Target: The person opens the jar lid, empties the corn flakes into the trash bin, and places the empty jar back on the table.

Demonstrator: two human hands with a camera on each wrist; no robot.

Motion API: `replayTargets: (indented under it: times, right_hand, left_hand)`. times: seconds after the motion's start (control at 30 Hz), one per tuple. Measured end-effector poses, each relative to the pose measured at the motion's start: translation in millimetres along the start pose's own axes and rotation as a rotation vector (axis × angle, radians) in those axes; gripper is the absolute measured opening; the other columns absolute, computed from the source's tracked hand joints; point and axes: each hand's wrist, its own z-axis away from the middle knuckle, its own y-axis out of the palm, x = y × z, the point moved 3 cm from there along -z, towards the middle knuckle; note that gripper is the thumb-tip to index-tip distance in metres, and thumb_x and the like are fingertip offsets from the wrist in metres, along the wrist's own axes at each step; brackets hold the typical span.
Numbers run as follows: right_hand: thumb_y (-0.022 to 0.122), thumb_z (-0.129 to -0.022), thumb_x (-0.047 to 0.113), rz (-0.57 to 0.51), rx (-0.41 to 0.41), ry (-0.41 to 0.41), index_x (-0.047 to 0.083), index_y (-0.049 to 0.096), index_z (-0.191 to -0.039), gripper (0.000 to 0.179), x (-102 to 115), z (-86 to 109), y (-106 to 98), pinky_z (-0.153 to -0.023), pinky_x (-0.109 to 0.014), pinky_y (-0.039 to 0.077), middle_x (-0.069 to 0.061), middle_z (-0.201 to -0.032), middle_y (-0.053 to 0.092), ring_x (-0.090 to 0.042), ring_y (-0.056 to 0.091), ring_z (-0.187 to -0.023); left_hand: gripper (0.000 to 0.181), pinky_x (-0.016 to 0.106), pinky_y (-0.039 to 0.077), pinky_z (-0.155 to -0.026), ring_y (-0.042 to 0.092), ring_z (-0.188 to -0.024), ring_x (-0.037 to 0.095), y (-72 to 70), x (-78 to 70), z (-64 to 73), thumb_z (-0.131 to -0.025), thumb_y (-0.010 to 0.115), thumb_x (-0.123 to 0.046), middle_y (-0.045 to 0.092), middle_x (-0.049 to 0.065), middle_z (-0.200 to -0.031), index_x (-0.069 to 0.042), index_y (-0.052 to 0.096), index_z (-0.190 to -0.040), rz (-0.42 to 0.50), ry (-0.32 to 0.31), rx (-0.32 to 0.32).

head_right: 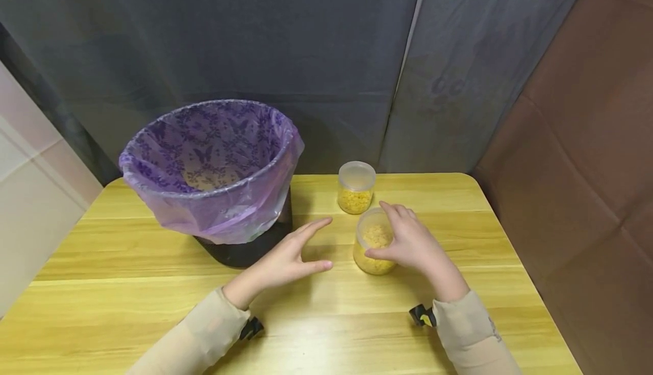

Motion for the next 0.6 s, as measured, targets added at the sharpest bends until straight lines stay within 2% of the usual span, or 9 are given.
replayTargets:
  times: [0.2,0.6]
  right_hand:
    - [0.083,-0.064,0.053,0.002,-0.003,-0.035,0.0,0.036,-0.144,0.107,11,2.5,-3,-0.097,-0.059,0.038,-0.024,-0.137,0.045,-0.042,0.042,-0.123]
    - [0.085,-0.061,0.051,-0.014,0.004,-0.127,0.007,0.035,-0.146,0.108,39,13.7,-12,-0.098,-0.056,0.039,-0.017,-0.139,0.044,-0.035,0.042,-0.126]
  left_hand:
    - [0.093,0.043,0.024,-0.111,0.028,-0.138,0.026,4.0,0.5,0.5,-0.081,0.071,-0.05,0.029,0.01,-0.153,-0.012,0.025,-0.152,0.002,-0.001,0.045]
    - [0.104,0.044,0.025,-0.11,0.029,-0.137,0.029,7.1,3.4,0.5,-0.074,0.079,-0.049,0.027,0.011,-0.153,-0.011,0.022,-0.153,0.022,-0.001,0.074]
